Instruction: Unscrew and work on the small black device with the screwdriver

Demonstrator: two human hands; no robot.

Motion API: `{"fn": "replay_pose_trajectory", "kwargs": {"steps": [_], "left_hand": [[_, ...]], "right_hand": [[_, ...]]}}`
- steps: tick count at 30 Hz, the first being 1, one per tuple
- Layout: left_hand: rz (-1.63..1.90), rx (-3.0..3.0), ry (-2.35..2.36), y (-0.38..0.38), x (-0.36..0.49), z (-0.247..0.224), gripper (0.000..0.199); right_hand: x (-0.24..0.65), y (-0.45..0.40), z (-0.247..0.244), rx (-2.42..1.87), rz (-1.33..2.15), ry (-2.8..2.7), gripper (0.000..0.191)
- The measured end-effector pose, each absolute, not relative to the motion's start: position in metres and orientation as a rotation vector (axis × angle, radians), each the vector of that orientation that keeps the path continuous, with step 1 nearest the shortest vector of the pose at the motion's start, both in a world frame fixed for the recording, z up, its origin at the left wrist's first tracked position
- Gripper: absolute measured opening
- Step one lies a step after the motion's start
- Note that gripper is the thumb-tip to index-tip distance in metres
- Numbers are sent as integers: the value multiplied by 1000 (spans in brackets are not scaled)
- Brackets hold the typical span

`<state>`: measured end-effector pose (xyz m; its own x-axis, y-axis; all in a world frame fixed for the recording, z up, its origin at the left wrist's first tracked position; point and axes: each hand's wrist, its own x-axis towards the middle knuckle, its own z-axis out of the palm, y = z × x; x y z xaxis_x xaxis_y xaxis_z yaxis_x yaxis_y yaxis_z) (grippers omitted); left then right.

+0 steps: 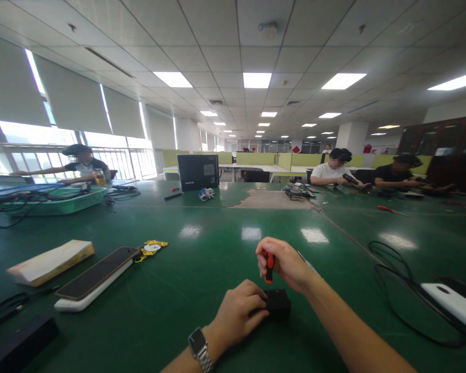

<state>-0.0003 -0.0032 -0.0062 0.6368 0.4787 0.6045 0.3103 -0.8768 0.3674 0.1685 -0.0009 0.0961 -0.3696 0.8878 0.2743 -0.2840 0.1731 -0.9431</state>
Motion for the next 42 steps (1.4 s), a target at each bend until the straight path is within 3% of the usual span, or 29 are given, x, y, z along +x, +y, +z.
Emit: {"fn": "replay_pose_trajectory", "kwargs": {"steps": [4,10,15,22,26,31,42], "left_hand": [[1024,2566,849,-1,-3,-2,14],[969,2334,1233,11,-15,5,35],[912,2306,1403,24,-25,8,31],[862,2310,1490,37,-28,9,28],[842,2305,1489,36,-27,10,28],[844,2306,1470,34,-27,10,28],[889,2292,1450,34,-27,11,28]], "right_hand": [[189,2,109,-885,1081,-1432,15],[251,38,87,-1850,364,-1881,26],[290,62,39,-2400,322,-1799,38],[306,61,26,-2318,465,-1902,29],[282,51,53,-1984,727,-2164,22],[238,34,83,-1421,1103,-2347,28],[231,41,75,-1629,851,-2370,27]]}}
